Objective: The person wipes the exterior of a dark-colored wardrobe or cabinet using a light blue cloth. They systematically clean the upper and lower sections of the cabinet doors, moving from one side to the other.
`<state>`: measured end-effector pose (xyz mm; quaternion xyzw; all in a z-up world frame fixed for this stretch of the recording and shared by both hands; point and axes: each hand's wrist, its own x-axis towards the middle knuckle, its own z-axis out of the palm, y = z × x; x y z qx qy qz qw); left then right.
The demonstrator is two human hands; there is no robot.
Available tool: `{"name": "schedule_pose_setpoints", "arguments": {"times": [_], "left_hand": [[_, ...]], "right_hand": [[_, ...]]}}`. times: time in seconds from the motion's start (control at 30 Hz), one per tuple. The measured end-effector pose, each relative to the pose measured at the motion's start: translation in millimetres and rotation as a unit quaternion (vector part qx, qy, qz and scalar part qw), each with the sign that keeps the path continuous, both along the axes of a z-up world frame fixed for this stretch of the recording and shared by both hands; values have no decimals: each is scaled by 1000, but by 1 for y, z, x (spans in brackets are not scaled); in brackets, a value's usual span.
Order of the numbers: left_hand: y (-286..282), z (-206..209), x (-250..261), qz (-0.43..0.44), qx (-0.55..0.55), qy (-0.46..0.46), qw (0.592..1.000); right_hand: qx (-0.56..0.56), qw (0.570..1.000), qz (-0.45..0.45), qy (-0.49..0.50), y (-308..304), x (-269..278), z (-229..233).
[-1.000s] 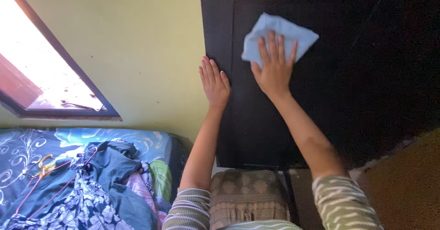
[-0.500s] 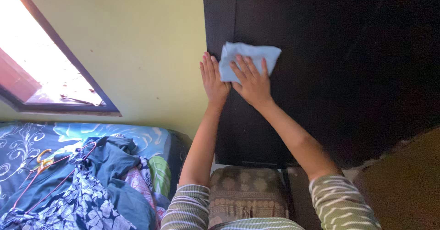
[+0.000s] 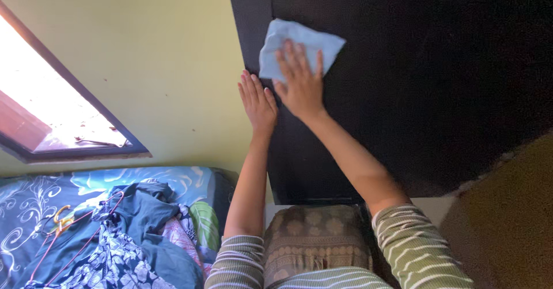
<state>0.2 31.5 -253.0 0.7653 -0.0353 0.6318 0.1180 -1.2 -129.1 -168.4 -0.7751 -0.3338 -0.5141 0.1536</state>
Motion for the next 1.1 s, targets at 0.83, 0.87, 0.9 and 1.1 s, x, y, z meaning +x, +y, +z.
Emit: {"name": "schedule_pose_setpoints", "arguments": {"times": [0.83, 0.87, 0.9, 1.1], "left_hand": [[-6, -55, -2, 29, -24, 39, 999], [-5, -60, -2, 30, -21, 39, 999], [-2, -64, -2, 31, -18, 38, 999], [10, -81, 5, 56, 12, 41, 998]], "right_hand": [[37, 994, -98, 16, -85, 30, -6], [12, 996, -82, 39, -69, 24, -13], [-14, 996, -66, 63, -59, 19, -23], [-146, 987, -59, 18, -55, 2, -107]]}}
